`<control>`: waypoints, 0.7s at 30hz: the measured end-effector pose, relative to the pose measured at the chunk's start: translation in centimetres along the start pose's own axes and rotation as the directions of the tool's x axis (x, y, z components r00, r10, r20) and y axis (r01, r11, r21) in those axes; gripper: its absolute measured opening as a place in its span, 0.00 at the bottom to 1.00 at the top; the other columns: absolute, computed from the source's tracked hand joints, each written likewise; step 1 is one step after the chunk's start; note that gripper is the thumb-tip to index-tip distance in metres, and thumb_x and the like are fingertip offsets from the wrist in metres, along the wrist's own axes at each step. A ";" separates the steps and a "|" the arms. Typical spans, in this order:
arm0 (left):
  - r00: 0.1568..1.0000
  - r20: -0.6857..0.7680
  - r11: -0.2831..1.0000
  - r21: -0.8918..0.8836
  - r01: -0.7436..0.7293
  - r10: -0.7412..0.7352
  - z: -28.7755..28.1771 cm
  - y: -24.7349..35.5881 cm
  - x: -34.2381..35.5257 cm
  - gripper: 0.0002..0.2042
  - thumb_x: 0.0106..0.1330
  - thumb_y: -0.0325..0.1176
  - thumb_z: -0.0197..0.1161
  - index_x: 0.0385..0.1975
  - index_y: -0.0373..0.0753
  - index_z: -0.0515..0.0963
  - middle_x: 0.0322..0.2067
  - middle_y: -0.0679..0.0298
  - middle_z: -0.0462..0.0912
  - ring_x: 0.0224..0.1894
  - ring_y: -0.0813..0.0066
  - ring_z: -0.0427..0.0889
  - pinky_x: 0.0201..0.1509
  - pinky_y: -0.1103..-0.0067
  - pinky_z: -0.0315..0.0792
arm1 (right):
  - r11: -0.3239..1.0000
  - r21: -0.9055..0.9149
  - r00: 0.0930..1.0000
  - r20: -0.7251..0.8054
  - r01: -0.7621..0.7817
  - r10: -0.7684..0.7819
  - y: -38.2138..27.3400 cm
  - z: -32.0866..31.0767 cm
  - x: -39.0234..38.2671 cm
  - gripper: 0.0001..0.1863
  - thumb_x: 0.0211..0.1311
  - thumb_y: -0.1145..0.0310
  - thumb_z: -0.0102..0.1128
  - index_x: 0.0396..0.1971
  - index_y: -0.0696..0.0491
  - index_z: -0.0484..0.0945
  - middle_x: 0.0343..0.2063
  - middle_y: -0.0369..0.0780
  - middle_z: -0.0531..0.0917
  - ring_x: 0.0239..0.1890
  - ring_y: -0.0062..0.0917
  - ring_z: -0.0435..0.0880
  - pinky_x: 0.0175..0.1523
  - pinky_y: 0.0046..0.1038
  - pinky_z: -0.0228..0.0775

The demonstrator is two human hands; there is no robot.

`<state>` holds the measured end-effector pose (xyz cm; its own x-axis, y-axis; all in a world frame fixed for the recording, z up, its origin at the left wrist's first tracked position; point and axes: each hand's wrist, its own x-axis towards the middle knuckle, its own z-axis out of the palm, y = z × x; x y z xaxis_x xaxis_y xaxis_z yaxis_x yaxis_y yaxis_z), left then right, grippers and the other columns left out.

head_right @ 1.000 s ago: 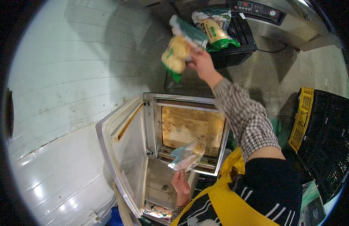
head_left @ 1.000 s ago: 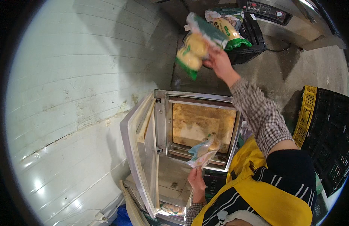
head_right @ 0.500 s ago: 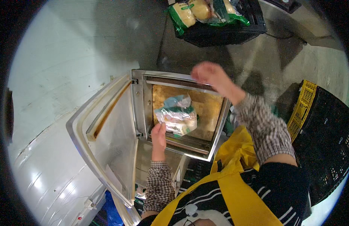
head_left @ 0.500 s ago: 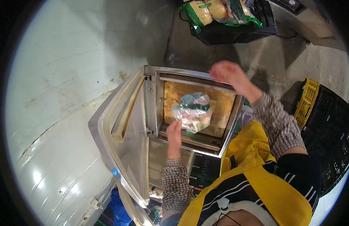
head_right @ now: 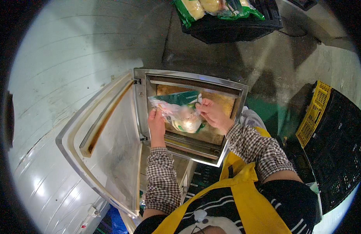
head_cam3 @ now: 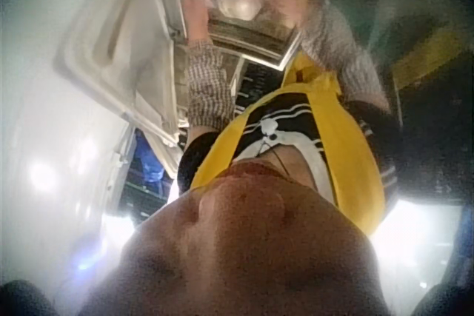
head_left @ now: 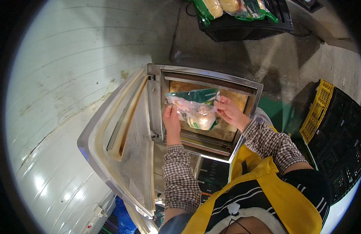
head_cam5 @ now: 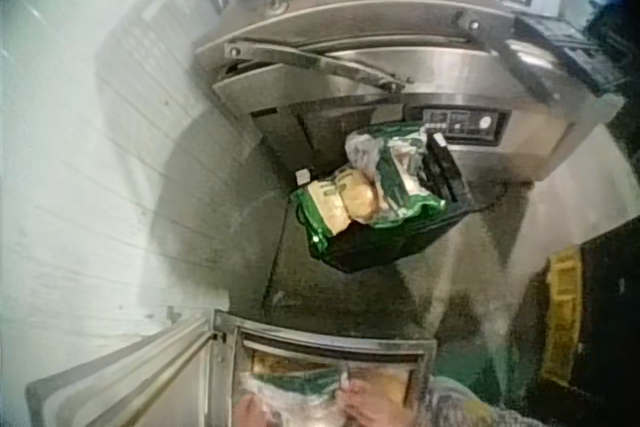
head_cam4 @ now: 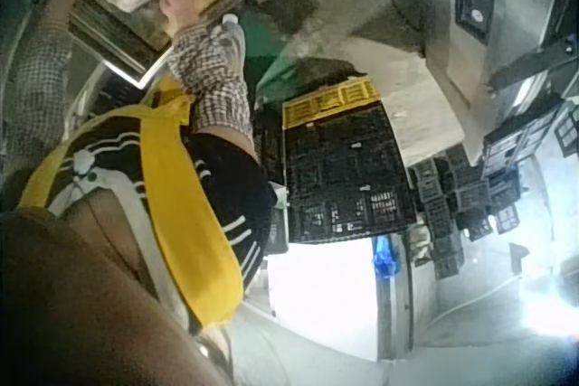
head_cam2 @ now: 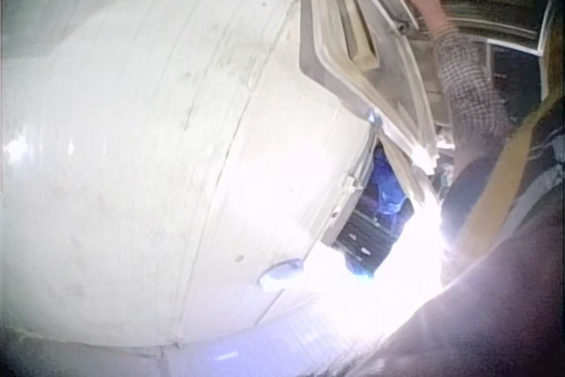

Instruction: The person places bagged produce items into a vacuum sealer, closes the lid to seal them, and then transfers the sealed bags into a plastic crate.

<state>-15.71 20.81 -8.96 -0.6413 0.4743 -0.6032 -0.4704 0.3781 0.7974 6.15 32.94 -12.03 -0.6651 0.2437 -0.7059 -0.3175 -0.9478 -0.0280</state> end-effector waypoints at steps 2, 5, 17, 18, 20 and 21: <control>1.000 -0.028 0.993 -0.118 -0.010 0.007 0.4 -0.7 1.4 0.09 0.68 0.25 0.54 0.43 0.28 0.75 0.38 0.62 0.80 0.38 0.76 0.79 0.43 0.81 0.72 | 0.996 0.075 0.999 0.018 0.039 -0.041 2.1 -1.8 0.3 0.07 0.61 0.75 0.60 0.25 0.48 0.75 0.28 0.30 0.80 0.31 0.15 0.76 0.37 0.16 0.67; 0.997 -0.016 0.961 -0.266 0.071 -0.078 2.5 -0.4 3.3 0.07 0.67 0.24 0.55 0.40 0.29 0.75 0.38 0.59 0.80 0.40 0.72 0.79 0.45 0.77 0.73 | 0.987 0.111 0.990 -0.092 0.113 -0.103 1.5 -1.7 0.7 0.11 0.61 0.72 0.61 0.20 0.47 0.72 0.25 0.29 0.80 0.30 0.14 0.76 0.37 0.18 0.67; 0.972 -0.234 0.999 -0.048 -0.011 0.000 5.7 -0.7 5.3 0.07 0.62 0.30 0.56 0.31 0.33 0.77 0.27 0.65 0.77 0.28 0.76 0.76 0.29 0.79 0.69 | 0.962 0.225 0.982 -0.145 0.155 -0.124 1.6 -2.1 0.8 0.08 0.65 0.67 0.58 0.25 0.47 0.74 0.28 0.29 0.81 0.33 0.16 0.77 0.44 0.23 0.68; 0.963 -0.271 0.998 -0.060 -0.024 0.007 6.0 -0.8 5.2 0.06 0.61 0.30 0.57 0.30 0.34 0.77 0.25 0.66 0.77 0.26 0.77 0.75 0.27 0.80 0.68 | 0.956 0.239 0.975 -0.184 0.168 -0.125 1.1 -0.9 0.6 0.08 0.64 0.67 0.59 0.24 0.47 0.73 0.26 0.29 0.79 0.30 0.16 0.76 0.42 0.22 0.67; 0.954 -0.300 0.995 -0.097 -0.038 0.007 6.6 -0.9 5.4 0.06 0.61 0.32 0.58 0.24 0.39 0.74 0.20 0.72 0.71 0.20 0.83 0.67 0.21 0.83 0.59 | 0.944 0.269 0.963 -0.239 0.189 -0.125 1.0 -0.3 0.7 0.09 0.64 0.68 0.59 0.24 0.48 0.73 0.23 0.29 0.78 0.28 0.15 0.75 0.40 0.21 0.67; 0.949 -0.314 0.992 -0.116 -0.046 0.007 6.8 -1.0 5.4 0.08 0.61 0.33 0.58 0.20 0.42 0.72 0.17 0.74 0.68 0.17 0.86 0.63 0.18 0.85 0.55 | 0.938 0.284 0.959 -0.254 0.196 -0.124 1.4 -0.8 1.2 0.08 0.64 0.68 0.59 0.24 0.48 0.73 0.24 0.29 0.79 0.28 0.15 0.75 0.40 0.21 0.67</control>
<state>-14.63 28.42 -13.12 -0.8027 0.2034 -0.5606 -0.5074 0.2611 0.8212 5.42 31.73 -13.44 -0.4266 0.2986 -0.8537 -0.6209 -0.7831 0.0363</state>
